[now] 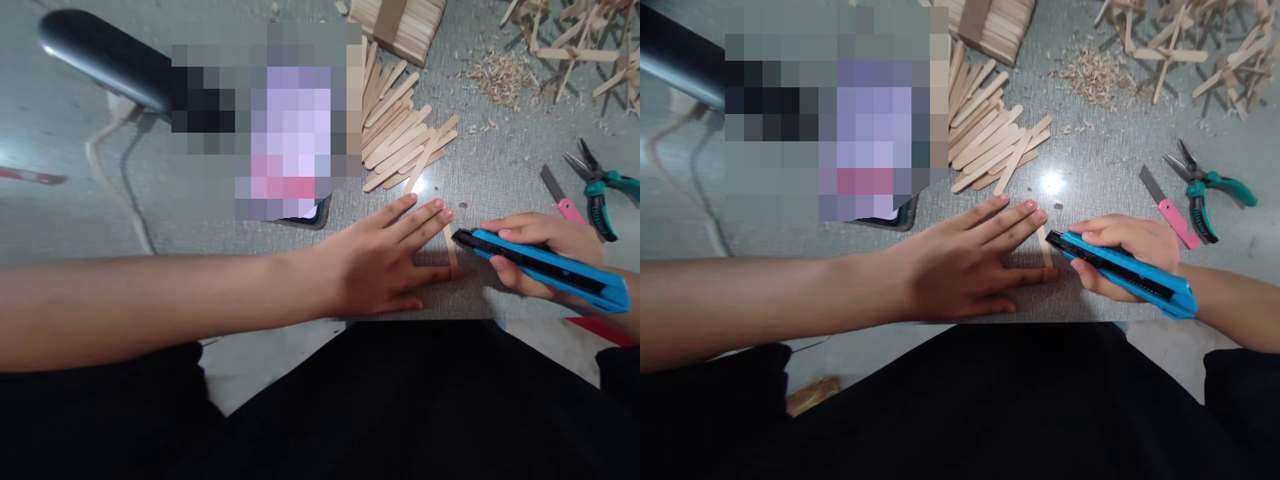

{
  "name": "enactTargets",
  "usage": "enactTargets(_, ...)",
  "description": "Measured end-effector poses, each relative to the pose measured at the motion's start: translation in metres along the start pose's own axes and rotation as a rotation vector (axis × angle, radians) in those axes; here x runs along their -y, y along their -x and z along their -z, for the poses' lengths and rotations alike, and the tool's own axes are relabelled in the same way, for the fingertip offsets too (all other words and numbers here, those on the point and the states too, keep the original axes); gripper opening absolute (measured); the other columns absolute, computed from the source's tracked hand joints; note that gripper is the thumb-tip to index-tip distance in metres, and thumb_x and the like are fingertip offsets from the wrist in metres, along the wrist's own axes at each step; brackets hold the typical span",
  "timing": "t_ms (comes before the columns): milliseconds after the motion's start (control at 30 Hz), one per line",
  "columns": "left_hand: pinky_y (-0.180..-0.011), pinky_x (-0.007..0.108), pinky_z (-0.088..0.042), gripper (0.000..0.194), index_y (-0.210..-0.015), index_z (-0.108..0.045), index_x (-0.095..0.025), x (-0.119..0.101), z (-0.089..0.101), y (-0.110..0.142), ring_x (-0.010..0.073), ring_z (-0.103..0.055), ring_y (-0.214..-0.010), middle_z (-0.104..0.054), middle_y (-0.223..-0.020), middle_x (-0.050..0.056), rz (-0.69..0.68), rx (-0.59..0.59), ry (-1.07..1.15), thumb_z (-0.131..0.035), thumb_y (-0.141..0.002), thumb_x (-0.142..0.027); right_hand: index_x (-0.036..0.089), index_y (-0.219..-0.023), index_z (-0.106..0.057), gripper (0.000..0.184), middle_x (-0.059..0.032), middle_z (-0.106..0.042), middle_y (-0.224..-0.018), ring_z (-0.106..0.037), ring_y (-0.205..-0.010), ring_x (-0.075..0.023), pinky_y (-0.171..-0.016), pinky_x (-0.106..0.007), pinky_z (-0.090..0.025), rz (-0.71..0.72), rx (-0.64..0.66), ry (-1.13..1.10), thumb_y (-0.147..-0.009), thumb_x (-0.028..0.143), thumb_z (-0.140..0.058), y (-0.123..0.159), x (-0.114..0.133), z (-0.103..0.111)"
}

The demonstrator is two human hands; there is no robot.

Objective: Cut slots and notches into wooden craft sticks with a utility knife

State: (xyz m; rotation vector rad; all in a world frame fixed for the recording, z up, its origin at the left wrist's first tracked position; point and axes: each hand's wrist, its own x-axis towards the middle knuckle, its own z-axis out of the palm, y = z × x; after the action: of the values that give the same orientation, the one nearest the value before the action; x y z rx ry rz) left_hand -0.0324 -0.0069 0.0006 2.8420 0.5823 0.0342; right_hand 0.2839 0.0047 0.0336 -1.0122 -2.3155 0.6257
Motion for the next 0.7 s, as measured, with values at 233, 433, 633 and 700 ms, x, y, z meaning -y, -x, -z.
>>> enactTargets(233,-0.140,0.066,-0.032,0.074,-0.168,-0.059,-0.039,-0.0005,-0.0018,0.0005,0.0456,-0.036,-0.172,-0.040,-0.185,0.013,-0.002,-0.083,0.030,-0.079,-0.101,-0.062,0.037,-0.133,-0.068,0.046,-0.0016,-0.089,-0.118,-0.089,-0.093,-0.0311,-0.063,-0.042,-0.075,0.193,-0.003,0.056,-0.093,0.027,-0.089,-0.0022,-0.0049,-0.0037)
enactTargets(433,-0.140,0.068,-0.030,0.071,-0.166,-0.062,-0.039,0.0001,-0.0038,0.0006,0.0459,-0.034,-0.173,-0.037,-0.187,0.012,-0.002,-0.088,0.058,-0.080,-0.101,-0.061,0.031,-0.132,-0.068,0.043,-0.0068,-0.089,-0.115,-0.089,-0.091,-0.0304,-0.062,-0.040,-0.074,0.216,0.012,0.052,-0.094,0.025,-0.088,-0.0016,-0.0059,-0.0053)
enactTargets(633,-0.139,0.067,-0.032,0.069,-0.166,-0.062,-0.039,0.0004,-0.0031,-0.0002,0.0470,-0.035,-0.172,-0.038,-0.186,0.013,-0.001,-0.081,0.044,-0.077,-0.102,-0.063,0.031,-0.131,-0.067,0.041,-0.0062,-0.089,-0.118,-0.089,-0.095,-0.0297,-0.065,-0.039,-0.075,0.201,0.021,0.076,-0.096,0.027,-0.088,-0.0010,-0.0071,-0.0024)
enactTargets(700,-0.139,0.067,-0.032,0.071,-0.167,-0.061,-0.039,0.0000,-0.0024,-0.0004,0.0465,-0.035,-0.172,-0.040,-0.185,0.013,-0.004,-0.072,0.029,-0.078,-0.102,-0.063,0.032,-0.130,-0.067,0.041,-0.0047,-0.089,-0.118,-0.089,-0.094,-0.0296,-0.064,-0.039,-0.075,0.194,0.029,0.081,-0.096,0.027,-0.088,-0.0013,-0.0069,-0.0015)
